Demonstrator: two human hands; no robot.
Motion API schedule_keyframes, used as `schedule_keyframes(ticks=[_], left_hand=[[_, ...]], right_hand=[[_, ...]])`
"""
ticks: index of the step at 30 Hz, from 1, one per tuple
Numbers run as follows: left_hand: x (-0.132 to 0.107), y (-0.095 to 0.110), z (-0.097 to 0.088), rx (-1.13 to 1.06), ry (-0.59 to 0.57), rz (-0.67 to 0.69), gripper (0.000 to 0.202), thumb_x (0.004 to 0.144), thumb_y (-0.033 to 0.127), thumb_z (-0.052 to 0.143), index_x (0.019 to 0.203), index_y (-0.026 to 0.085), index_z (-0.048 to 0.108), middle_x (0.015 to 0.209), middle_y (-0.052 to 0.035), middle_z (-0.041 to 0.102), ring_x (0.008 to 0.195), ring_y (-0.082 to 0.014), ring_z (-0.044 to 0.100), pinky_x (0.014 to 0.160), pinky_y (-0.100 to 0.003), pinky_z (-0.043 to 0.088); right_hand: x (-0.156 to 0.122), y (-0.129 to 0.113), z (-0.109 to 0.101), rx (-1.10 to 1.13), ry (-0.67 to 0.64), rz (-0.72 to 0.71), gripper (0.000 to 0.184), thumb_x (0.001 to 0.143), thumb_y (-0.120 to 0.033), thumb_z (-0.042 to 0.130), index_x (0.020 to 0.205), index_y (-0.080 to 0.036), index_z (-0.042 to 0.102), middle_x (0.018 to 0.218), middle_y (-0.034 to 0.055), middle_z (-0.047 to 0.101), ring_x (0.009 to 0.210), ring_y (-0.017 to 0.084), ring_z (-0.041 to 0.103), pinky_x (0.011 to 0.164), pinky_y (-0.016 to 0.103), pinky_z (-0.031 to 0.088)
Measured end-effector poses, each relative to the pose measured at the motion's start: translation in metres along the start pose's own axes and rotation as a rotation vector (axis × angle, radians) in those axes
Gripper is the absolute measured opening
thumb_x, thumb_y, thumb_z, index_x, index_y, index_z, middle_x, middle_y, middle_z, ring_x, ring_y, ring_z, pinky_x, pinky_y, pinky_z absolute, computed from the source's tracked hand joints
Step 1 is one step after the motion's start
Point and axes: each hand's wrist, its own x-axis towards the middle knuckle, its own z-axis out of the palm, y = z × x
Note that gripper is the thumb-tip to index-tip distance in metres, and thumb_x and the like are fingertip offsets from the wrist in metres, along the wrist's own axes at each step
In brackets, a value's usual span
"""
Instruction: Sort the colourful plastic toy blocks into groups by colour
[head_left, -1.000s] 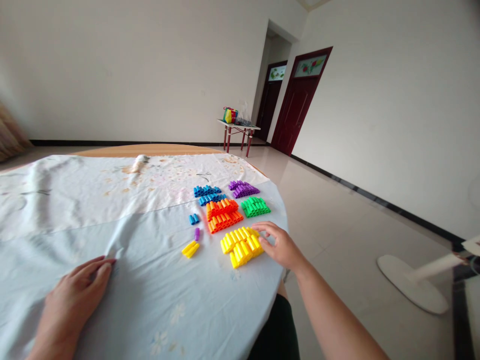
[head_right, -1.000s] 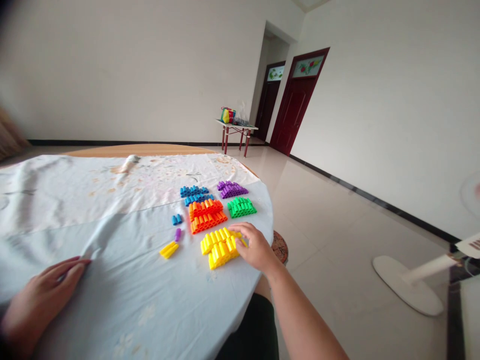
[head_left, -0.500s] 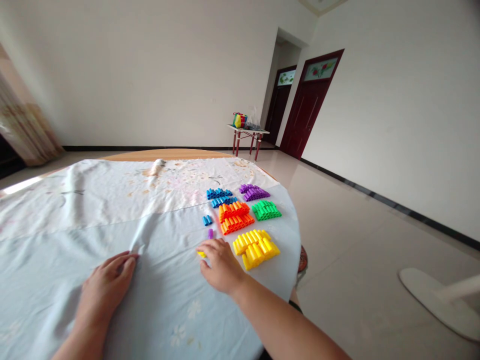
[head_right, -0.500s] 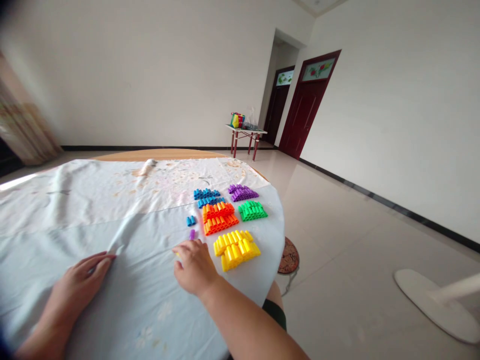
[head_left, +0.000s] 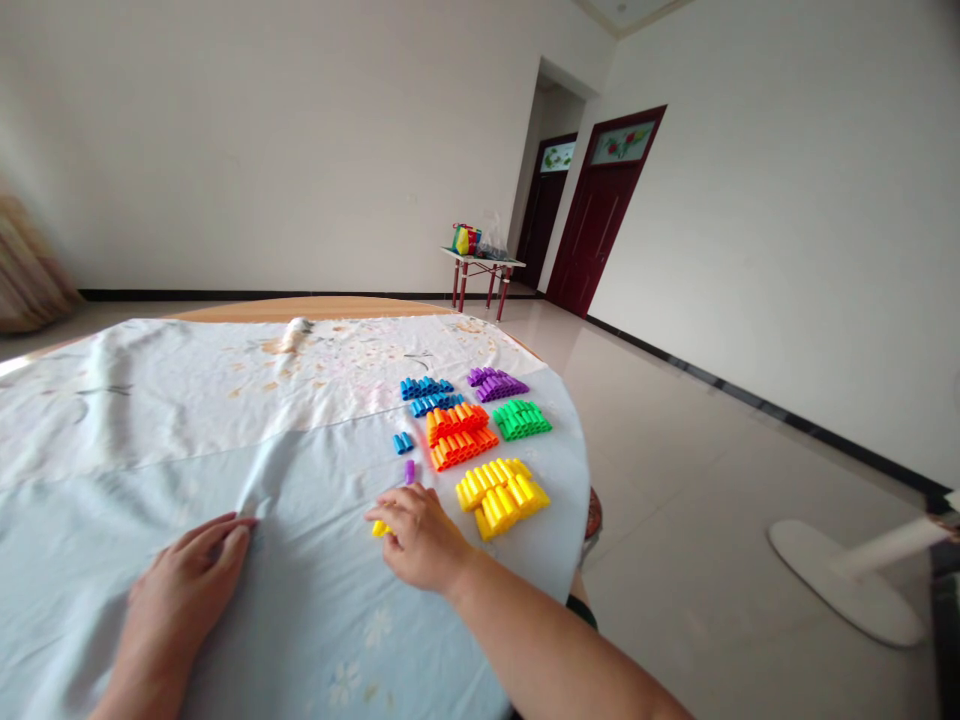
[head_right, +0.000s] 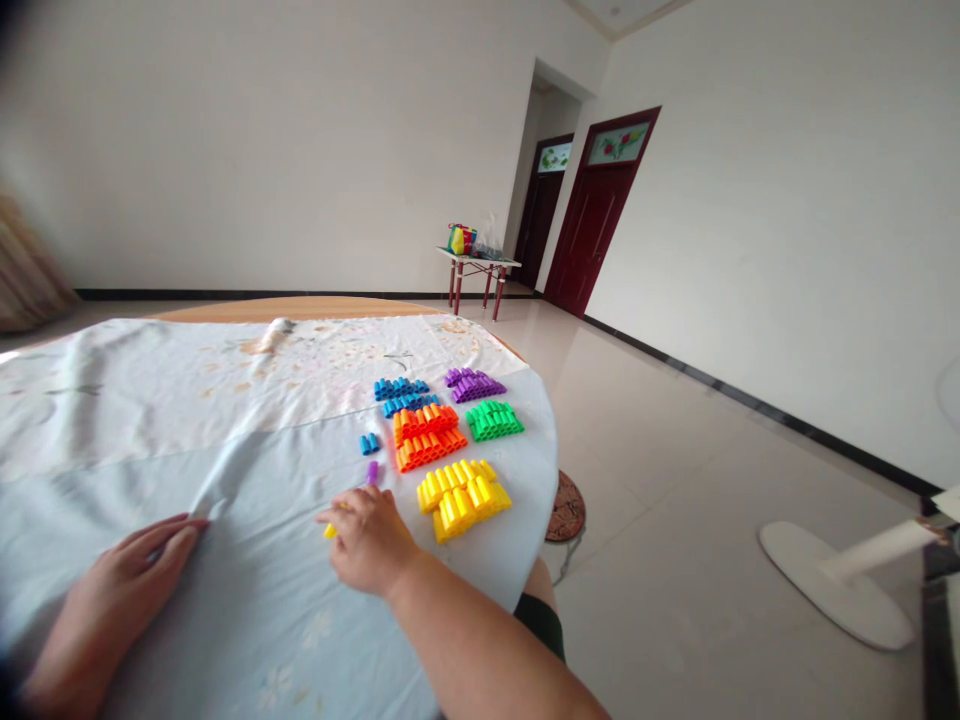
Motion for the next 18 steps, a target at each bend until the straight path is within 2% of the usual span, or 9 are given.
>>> schedule_keyframes(ticks=[3, 5, 8, 11, 14, 18], left_hand=[[0.001, -0.002, 0.002, -0.025, -0.021, -0.018, 0.042, 0.08, 0.051, 0.036, 0.098, 0.026, 0.065, 0.12, -0.0045, 0.06, 0.113, -0.0262, 0.05, 0.098, -0.041, 0.038], [0.003, -0.005, 0.004, -0.029, -0.009, -0.001, 0.043, 0.08, 0.052, 0.036, 0.097, 0.026, 0.065, 0.121, -0.0047, 0.06, 0.113, -0.0265, 0.051, 0.098, -0.041, 0.038], [0.005, -0.009, 0.007, -0.023, -0.004, 0.015, 0.043, 0.08, 0.052, 0.036, 0.096, 0.025, 0.065, 0.121, -0.0048, 0.059, 0.113, -0.0267, 0.051, 0.099, -0.04, 0.038], [0.003, -0.006, 0.005, -0.024, -0.017, 0.005, 0.043, 0.08, 0.052, 0.035, 0.097, 0.025, 0.065, 0.12, -0.0048, 0.06, 0.113, -0.0265, 0.051, 0.099, -0.04, 0.038], [-0.001, 0.002, 0.0, -0.032, -0.017, -0.006, 0.043, 0.081, 0.05, 0.035, 0.097, 0.024, 0.066, 0.119, -0.0056, 0.06, 0.112, -0.0259, 0.051, 0.098, -0.04, 0.038], [-0.002, 0.004, 0.0, -0.012, 0.011, 0.013, 0.042, 0.081, 0.048, 0.036, 0.096, 0.024, 0.066, 0.117, -0.0056, 0.062, 0.109, -0.0253, 0.054, 0.097, -0.039, 0.04]], right_hand=[[-0.001, 0.001, 0.0, -0.006, 0.04, 0.086, 0.038, 0.073, -0.023, 0.061, 0.111, -0.023, 0.058, 0.111, 0.004, 0.058, 0.101, 0.02, 0.049, 0.091, 0.033, 0.039], [-0.001, 0.003, 0.001, -0.005, 0.016, 0.114, 0.033, 0.074, -0.025, 0.062, 0.108, -0.022, 0.06, 0.106, 0.004, 0.06, 0.099, 0.02, 0.05, 0.09, 0.033, 0.04], [-0.002, 0.005, 0.003, 0.023, -0.03, 0.07, 0.03, 0.075, -0.019, 0.059, 0.104, -0.022, 0.062, 0.105, 0.0031, 0.062, 0.099, 0.019, 0.052, 0.091, 0.031, 0.04], [-0.003, 0.006, 0.002, 0.072, -0.032, 0.022, 0.036, 0.072, -0.014, 0.059, 0.107, -0.021, 0.061, 0.109, 0.0038, 0.061, 0.102, 0.018, 0.052, 0.094, 0.03, 0.039], [-0.005, 0.007, -0.001, 0.106, -0.006, 0.039, 0.04, 0.071, -0.016, 0.06, 0.111, -0.019, 0.06, 0.111, 0.0064, 0.059, 0.102, 0.019, 0.053, 0.094, 0.031, 0.04], [-0.003, 0.008, -0.003, 0.138, -0.02, 0.049, 0.034, 0.073, -0.014, 0.057, 0.106, -0.018, 0.063, 0.103, 0.0063, 0.063, 0.099, 0.018, 0.055, 0.093, 0.031, 0.041]])
